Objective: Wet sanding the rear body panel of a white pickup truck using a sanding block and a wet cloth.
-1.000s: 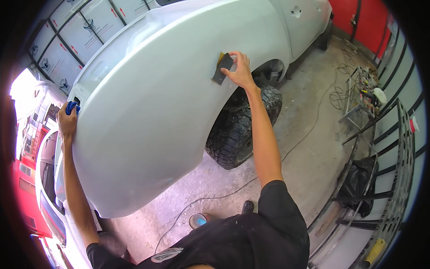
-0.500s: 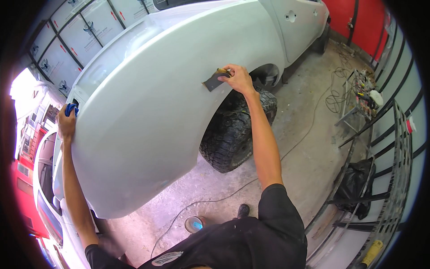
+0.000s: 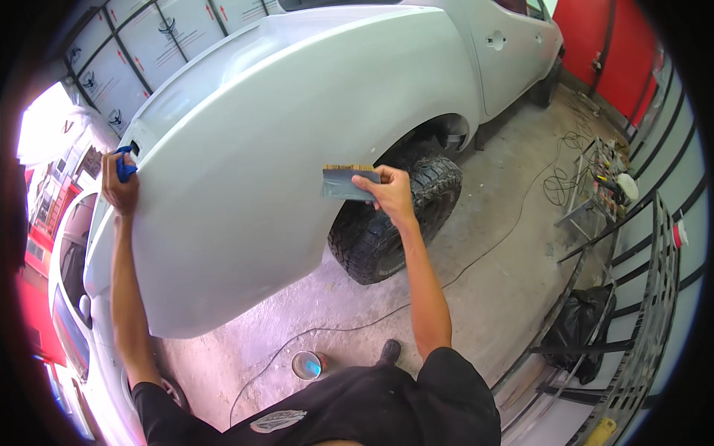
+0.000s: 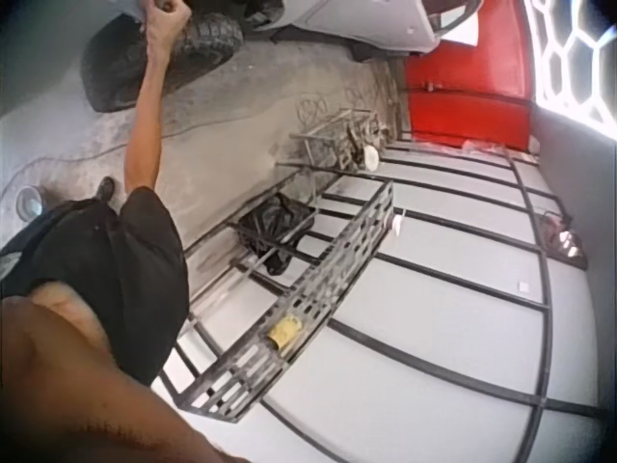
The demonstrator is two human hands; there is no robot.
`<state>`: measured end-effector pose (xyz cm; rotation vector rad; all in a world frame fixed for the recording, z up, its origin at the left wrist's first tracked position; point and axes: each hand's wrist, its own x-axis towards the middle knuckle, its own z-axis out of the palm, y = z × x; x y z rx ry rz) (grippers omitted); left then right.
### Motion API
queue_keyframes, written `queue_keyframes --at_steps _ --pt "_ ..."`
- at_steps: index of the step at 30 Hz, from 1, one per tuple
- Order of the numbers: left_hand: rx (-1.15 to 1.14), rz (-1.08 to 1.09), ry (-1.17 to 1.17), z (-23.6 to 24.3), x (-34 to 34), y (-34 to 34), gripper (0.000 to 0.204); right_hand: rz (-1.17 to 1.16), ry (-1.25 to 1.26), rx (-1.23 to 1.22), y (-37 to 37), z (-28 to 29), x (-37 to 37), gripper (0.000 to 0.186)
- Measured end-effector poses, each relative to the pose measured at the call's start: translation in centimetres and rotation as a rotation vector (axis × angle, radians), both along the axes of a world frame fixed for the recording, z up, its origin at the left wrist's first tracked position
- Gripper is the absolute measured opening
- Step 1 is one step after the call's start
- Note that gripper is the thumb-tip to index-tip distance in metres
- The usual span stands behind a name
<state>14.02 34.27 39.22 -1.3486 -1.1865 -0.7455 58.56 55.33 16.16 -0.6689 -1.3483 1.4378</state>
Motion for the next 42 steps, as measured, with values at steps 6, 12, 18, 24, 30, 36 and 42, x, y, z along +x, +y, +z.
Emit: queue_keyframes --at_steps 6,12,18,24,30,36,42 --pt "-0.494 -0.276 -0.910 -13.3 14.9 -1.1 0.018 0.058 0.001 -0.188 -7.4 -0.8 -1.3 0.038" --pt "-0.898 -0.973 -1.890 -25.3 20.1 -5.5 0.070 0.108 -0.071 -0.151 -13.5 -0.9 -3.5 0.038" --pt "-0.823 -0.798 -2.005 -26.3 22.4 -6.3 0.036 0.108 -0.147 -0.092 -15.6 -2.8 -4.4 0.038" --pt "-0.614 -0.718 -1.977 -26.2 22.4 -7.0 0.025 0.104 -0.110 -0.144 -17.7 -2.4 -5.7 0.040" --pt "-0.447 -0.656 -1.944 -26.3 22.4 -7.2 0.028 0.063 -0.038 -0.083 -18.6 -3.8 -7.3 0.038" --pt "-0.391 -0.648 -2.027 -27.2 22.4 -7.5 0.028 0.047 -0.029 -0.097 -18.8 -4.0 -7.8 0.033" --pt "-0.553 -0.673 -2.056 -28.1 21.8 -8.6 0.027 0.115 -0.058 -0.111 -19.6 -5.5 -8.6 0.025"
